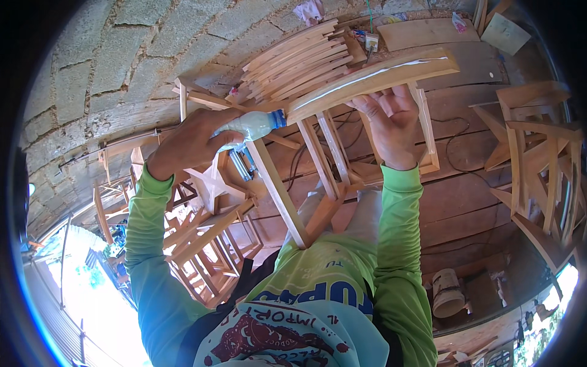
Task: Apply glue to wooden slats and assemble a chair frame using a pneumatic stapler.
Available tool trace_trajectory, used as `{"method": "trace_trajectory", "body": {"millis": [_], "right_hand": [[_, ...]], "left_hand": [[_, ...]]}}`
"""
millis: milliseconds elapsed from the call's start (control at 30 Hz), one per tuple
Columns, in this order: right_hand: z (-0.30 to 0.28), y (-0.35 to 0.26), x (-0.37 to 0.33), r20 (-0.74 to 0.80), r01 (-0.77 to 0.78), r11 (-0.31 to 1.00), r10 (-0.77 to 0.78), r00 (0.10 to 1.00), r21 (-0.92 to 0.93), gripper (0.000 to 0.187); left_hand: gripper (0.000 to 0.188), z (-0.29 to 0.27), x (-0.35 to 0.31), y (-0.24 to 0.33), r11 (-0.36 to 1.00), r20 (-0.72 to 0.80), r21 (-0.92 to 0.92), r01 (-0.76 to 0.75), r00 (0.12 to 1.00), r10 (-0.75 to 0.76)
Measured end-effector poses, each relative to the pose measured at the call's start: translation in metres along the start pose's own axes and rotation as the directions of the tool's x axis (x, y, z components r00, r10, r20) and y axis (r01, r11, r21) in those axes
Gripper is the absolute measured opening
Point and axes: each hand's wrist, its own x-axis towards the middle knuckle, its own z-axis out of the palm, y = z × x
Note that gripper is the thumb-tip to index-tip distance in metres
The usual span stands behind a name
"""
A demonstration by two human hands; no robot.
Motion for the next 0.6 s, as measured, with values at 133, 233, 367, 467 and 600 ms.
{"method": "trace_trajectory", "body": {"millis": [133,233,367,467,600], "right_hand": [[0.004,0.006,-0.006,0.043,-0.001,0.998,0.003,0.999,-0.06,0.051],[0.004,0.011,-0.01,0.063,-0.03,0.999,0.032,0.997,-0.033,0.05],[-0.005,0.014,-0.009,0.03,-0.063,0.991,0.06,0.998,0.116,0.049],[-0.011,0.016,-0.009,0.03,-0.078,0.975,0.074,0.997,0.208,0.048],[-0.009,0.02,-0.018,-0.111,-0.142,0.988,0.147,0.983,0.054,0.049]], "left_hand": [[0.034,-0.005,0.004,0.01,0.997,-0.048,0.076,0.002,0.999,0.002],[0.036,-0.016,0.006,0.017,0.998,-0.045,0.056,-0.016,0.999,0.018],[0.038,-0.031,0.002,0.023,0.983,-0.151,0.143,-0.111,0.98,0.133],[0.037,-0.034,-0.003,0.026,0.983,-0.145,0.176,-0.06,0.986,0.086],[0.037,-0.038,-0.004,0.037,0.971,-0.203,0.184,-0.155,0.96,0.191]]}}
